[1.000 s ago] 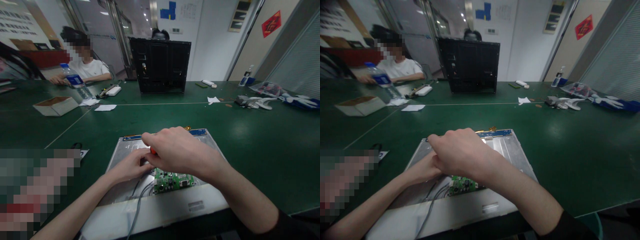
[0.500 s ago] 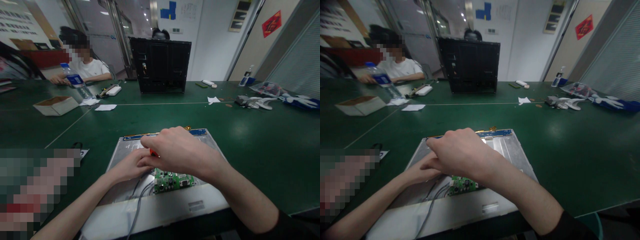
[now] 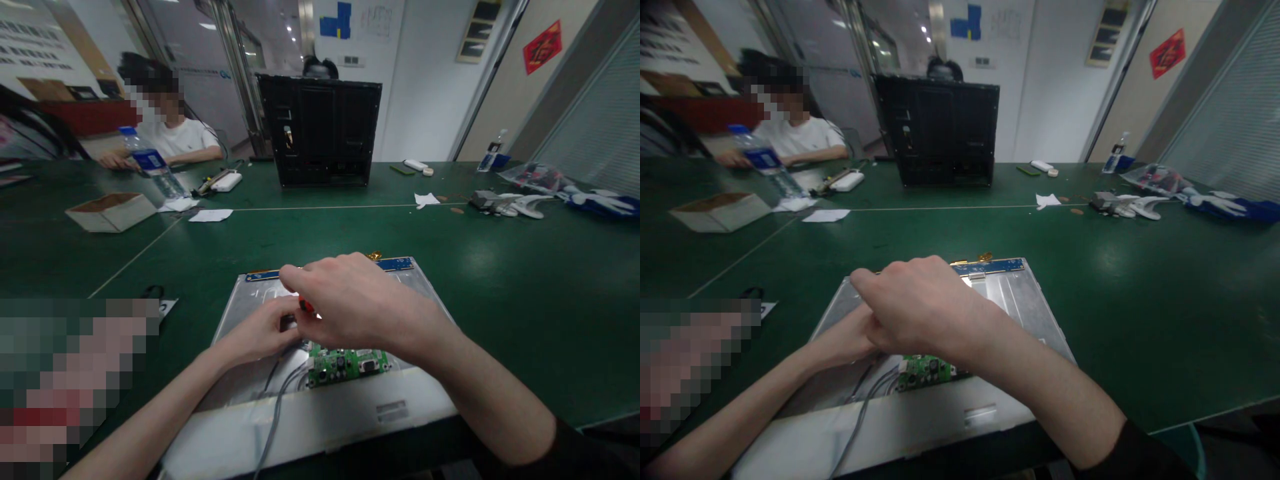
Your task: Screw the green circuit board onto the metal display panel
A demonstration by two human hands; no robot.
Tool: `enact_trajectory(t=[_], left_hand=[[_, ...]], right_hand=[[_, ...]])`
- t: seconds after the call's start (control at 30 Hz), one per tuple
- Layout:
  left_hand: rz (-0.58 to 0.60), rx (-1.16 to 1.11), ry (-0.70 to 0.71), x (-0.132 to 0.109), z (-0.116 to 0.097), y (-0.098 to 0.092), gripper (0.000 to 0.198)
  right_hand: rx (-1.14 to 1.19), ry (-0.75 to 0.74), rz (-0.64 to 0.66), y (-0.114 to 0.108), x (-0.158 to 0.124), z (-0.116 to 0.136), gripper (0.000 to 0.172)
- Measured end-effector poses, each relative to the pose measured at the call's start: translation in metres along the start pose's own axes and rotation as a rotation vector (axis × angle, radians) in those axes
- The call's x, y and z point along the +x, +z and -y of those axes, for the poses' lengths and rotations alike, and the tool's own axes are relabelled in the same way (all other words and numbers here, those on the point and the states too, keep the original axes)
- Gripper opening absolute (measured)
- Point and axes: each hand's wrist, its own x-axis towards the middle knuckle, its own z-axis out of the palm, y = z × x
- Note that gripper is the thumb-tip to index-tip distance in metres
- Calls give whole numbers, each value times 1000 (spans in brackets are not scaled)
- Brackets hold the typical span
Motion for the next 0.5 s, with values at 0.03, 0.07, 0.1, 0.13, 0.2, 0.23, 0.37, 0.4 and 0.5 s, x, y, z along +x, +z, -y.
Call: enact_trajectory(t=[0.03,0.07,0.1,0.13,0.2,0.23,0.37,0.4,0.5], left_hand=[[3,3,5,0,2,0,15],[8,0,7,0,3,0,13],[16,-8,4,0,4,0,13],[20,-18,-2,0,4,0,13],[26,-29,-14,0,4,0,14],[23,-28,-15,0,4,0,15],[-4,-9,25,0,5,1,14],[-4,-5,29,0,4,1,13],[16,-3,13,-2,2,0,14]], right_hand=[[-3,2,-8,1,0,0,19],[-5,4,-14,1,0,-1,19],[-8,6,-15,2,1,-1,19],[-12,8,-14,2,1,-1,19],[-19,9,-5,2,2,-1,19],[-21,9,1,2,3,0,19],[-7,17,-6,1,4,2,16],[-3,18,-5,1,4,2,15],[18,9,28,-1,3,3,20]])
